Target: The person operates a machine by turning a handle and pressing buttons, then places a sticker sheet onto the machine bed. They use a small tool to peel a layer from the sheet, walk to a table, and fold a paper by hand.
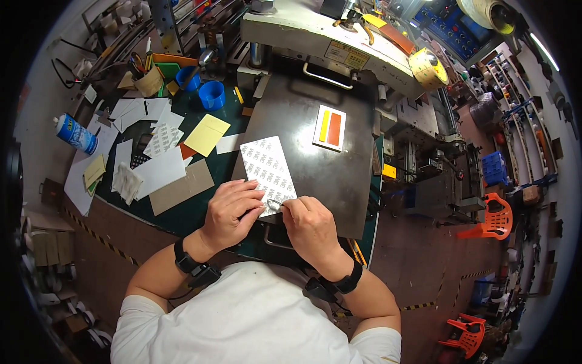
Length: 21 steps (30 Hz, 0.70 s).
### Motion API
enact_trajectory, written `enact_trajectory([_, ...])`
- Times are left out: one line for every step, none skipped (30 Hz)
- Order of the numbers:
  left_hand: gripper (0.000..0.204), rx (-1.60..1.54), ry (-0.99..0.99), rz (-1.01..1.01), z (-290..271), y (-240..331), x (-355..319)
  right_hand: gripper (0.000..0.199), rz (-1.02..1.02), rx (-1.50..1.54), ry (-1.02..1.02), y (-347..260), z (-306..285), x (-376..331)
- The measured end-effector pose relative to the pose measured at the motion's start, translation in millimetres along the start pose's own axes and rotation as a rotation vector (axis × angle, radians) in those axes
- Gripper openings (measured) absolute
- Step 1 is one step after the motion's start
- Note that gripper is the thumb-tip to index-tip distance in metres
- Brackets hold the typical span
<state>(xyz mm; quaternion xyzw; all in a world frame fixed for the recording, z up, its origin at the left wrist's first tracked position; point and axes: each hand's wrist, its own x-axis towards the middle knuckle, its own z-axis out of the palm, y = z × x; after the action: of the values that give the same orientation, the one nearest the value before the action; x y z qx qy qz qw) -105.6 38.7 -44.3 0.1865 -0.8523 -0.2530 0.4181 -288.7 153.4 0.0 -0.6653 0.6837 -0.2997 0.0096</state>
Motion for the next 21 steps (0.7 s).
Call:
enact_trajectory([0.009, -0.003, 0.001, 0.004, 1, 0, 0, 0.010, -0.001, 0.000, -0.001, 0, 0, -1])
enact_trajectory([0.009, -0.006, 0.002, 0.007, 1, 0, 0, 0.010, -0.004, 0.028, -0.017, -1, -1, -2])
enact_trajectory([0.009, -0.005, 0.003, 0.007, 1, 0, 0, 0.009, -0.006, 0.056, -0.034, -1, -2, -4])
enact_trajectory([0.009, -0.003, 0.002, 0.007, 1, 0, 0, 0.009, -0.008, 0.084, -0.050, -2, -3, -5])
enact_trajectory([0.009, -0.001, 0.002, 0.007, 0, -1, -1, 0.009, -0.008, 0.084, -0.050, -1, -3, -5])
enact_trajectory([0.009, 0.001, 0.000, 0.008, 0, -1, 0, 0.009, 0.003, 0.094, -0.042, -2, -5, -5])
enact_trajectory([0.009, 0.001, -0.001, 0.009, 0, -1, 0, 0.009, 0.013, 0.103, -0.033, -2, -6, -6])
enact_trajectory([0.010, -0.001, 0.002, 0.008, 0, -1, -1, 0.008, 0.024, 0.113, -0.024, -2, -6, -6])
enact_trajectory([0.010, -0.002, 0.004, 0.008, 0, -1, -1, 0.008, 0.024, 0.113, -0.023, -1, -6, -6])
enact_trajectory([0.010, -0.004, 0.006, 0.007, 1, -1, -1, 0.008, 0.028, 0.118, -0.013, 0, -5, -6])
enact_trajectory([0.010, -0.004, 0.005, 0.008, 1, 0, -1, 0.008, 0.033, 0.123, -0.003, 1, -4, -6])
enact_trajectory([0.012, -0.010, 0.012, -0.005, 1, 2, 0, 0.008, 0.037, 0.128, 0.007, 0, -4, -6])
enact_trajectory([0.014, -0.015, 0.020, -0.018, 1, 3, 1, 0.008, 0.039, 0.128, 0.008, 0, -4, -6])
enact_trajectory([0.015, -0.021, 0.028, -0.031, 1, 4, 1, 0.008, 0.045, 0.145, 0.005, -2, -3, -5])
enact_trajectory([0.015, -0.021, 0.027, -0.030, 1, 4, 1, 0.007, 0.051, 0.162, 0.002, -5, -2, -4])
enact_trajectory([0.015, -0.017, 0.029, -0.016, 1, 3, 0, 0.007, 0.055, 0.179, -0.001, -7, -1, -3])
enact_trajectory([0.015, -0.013, 0.032, -0.001, 2, 2, 0, 0.007, 0.055, 0.180, 0.000, -7, 0, -3])
enact_trajectory([0.015, -0.009, 0.035, 0.014, 2, 2, 0, 0.008, 0.034, 0.179, 0.007, -7, 2, -2])
enact_trajectory([0.015, -0.009, 0.035, 0.015, 2, 1, -1, 0.008, 0.014, 0.178, 0.015, -8, 3, -2])
enact_trajectory([0.014, -0.014, 0.033, 0.023, 3, 0, 0, 0.009, -0.007, 0.177, 0.023, -8, 4, -2])
enact_trajectory([0.013, -0.018, 0.033, 0.030, 3, -1, -1, 0.009, -0.009, 0.179, 0.021, -8, 3, -2])
